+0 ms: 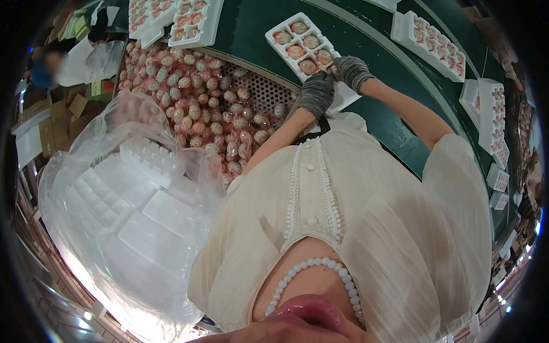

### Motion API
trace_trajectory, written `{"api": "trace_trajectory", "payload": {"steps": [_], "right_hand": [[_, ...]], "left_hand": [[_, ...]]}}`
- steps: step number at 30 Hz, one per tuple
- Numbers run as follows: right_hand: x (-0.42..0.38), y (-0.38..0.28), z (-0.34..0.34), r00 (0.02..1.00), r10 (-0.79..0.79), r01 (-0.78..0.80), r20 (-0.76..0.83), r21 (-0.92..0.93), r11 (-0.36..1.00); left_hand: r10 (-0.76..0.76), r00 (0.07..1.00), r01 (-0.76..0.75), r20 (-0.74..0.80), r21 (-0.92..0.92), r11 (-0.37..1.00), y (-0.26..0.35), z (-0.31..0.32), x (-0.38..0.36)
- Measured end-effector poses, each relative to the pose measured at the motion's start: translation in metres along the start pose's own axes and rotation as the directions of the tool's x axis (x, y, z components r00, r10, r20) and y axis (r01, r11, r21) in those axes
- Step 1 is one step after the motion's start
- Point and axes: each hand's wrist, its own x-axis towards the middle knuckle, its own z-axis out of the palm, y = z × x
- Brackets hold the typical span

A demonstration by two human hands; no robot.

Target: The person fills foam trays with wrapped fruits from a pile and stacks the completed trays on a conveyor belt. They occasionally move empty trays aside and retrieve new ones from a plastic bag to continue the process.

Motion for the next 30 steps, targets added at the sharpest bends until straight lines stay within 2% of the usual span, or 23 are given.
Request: {"api": "trace_trajectory", "payload": {"steps": [2, 4, 5, 6, 8, 10, 12, 14, 15, 16, 18, 19, 21, 23, 24, 25, 26, 27, 28, 29, 30], "right_hand": [[0.004, -0.003, 0.012, 0.999, 0.042, -0.042, 0.01, -0.017, 0.999], [0.002, -0.001, 0.009, 0.999, 0.033, -0.029, -0.033, 0.116, 0.993], [-0.001, 0.0, 0.008, 0.999, 0.032, -0.027, -0.031, 0.16, 0.987], [-0.003, 0.0, 0.002, 0.999, 0.018, -0.014, -0.026, 0.152, 0.988], [-0.005, -0.005, -0.003, 0.998, 0.062, -0.056, -0.019, 0.233, 0.971], [0.004, 0.006, -0.001, 1.0, 0.013, -0.007, -0.023, 0.235, 0.972], [0.017, 0.015, 0.011, 0.999, 0.014, -0.012, -0.035, 0.05, 0.999], [0.026, 0.021, 0.007, 0.996, 0.039, -0.024, -0.084, 0.169, 0.985], [0.031, 0.02, 0.002, 0.997, 0.064, -0.061, -0.038, 0.088, 0.994], [0.034, 0.017, 0.001, 0.998, 0.058, -0.055, -0.035, 0.097, 0.994], [0.033, 0.015, -0.002, 0.98, 0.128, -0.127, 0.15, -0.013, 0.992], [0.032, 0.01, -0.001, 0.986, 0.123, -0.12, 0.108, -0.035, 0.992], [0.036, 0.013, 0.004, 0.986, 0.115, -0.109, 0.12, -0.055, 0.992], [0.033, 0.014, 0.0, 0.982, 0.138, -0.129, 0.132, -0.075, 0.989], [0.029, 0.018, 0.003, 0.979, 0.149, -0.139, 0.137, -0.079, 0.987], [0.029, 0.021, 0.006, 0.989, 0.118, -0.11, 0.093, -0.093, 0.99], [0.03, 0.022, 0.007, 0.996, 0.083, -0.078, 0.042, -0.107, 0.991], [0.029, 0.022, 0.003, 0.996, 0.084, -0.079, 0.036, -0.11, 0.991], [0.025, 0.022, -0.002, 0.997, 0.073, -0.072, 0.027, -0.05, 0.996], [0.021, 0.022, -0.005, 0.998, 0.066, -0.066, 0.019, 0.012, 0.998], [0.022, 0.026, 0.0, 0.997, 0.069, -0.069, 0.02, 0.012, 0.998]], "left_hand": [[-0.027, 0.999, 0.028, -0.026, 0.009, 1.0, 0.0, 0.008, 0.001], [-0.007, 1.0, 0.008, -0.018, 0.052, 0.999, 0.002, 0.006, 0.002], [-0.004, 1.0, 0.004, -0.002, 0.015, 1.0, 0.003, 0.003, 0.001], [-0.018, 1.0, 0.018, -0.01, 0.014, 1.0, 0.002, 0.004, -0.001], [0.143, 0.959, -0.128, -0.246, 0.074, 0.989, -0.001, 0.011, -0.008], [0.106, 0.964, -0.092, -0.244, 0.068, 0.993, -0.001, 0.004, 0.0], [0.06, 0.987, -0.068, -0.146, -0.046, 0.997, 0.001, -0.004, 0.007], [0.018, 0.993, -0.025, -0.113, -0.057, 0.998, -0.001, 0.001, 0.021], [-0.024, 0.993, 0.012, -0.112, -0.105, 0.994, -0.003, 0.0, 0.029], [-0.03, 0.994, 0.02, -0.106, -0.098, 0.995, -0.007, -0.003, 0.026], [-0.048, 0.951, -0.112, -0.304, -0.486, 0.867, -0.014, -0.015, 0.018], [-0.092, 0.911, -0.094, -0.402, -0.422, 0.902, -0.026, -0.014, 0.007], [-0.343, 0.852, 0.169, -0.396, -0.411, 0.896, -0.053, -0.021, -0.019], [-0.543, 0.722, 0.289, -0.427, -0.528, 0.799, -0.073, -0.03, -0.051], [-0.605, 0.748, 0.523, -0.271, -0.321, 0.79, -0.096, -0.016, -0.071], [-0.683, 0.718, 0.682, -0.131, -0.059, 0.729, -0.121, 0.007, -0.09], [-0.682, 0.719, 0.681, -0.136, -0.063, 0.73, -0.137, 0.029, -0.107], [-0.59, 0.807, 0.588, 0.021, 0.063, 0.806, -0.153, 0.048, -0.124], [-0.492, 0.848, 0.466, 0.197, 0.167, 0.869, -0.16, 0.061, -0.137], [-0.489, 0.849, 0.463, 0.199, 0.166, 0.871, -0.161, 0.067, -0.145], [-0.479, 0.851, 0.428, 0.215, 0.244, 0.87, -0.159, 0.072, -0.149]]}}
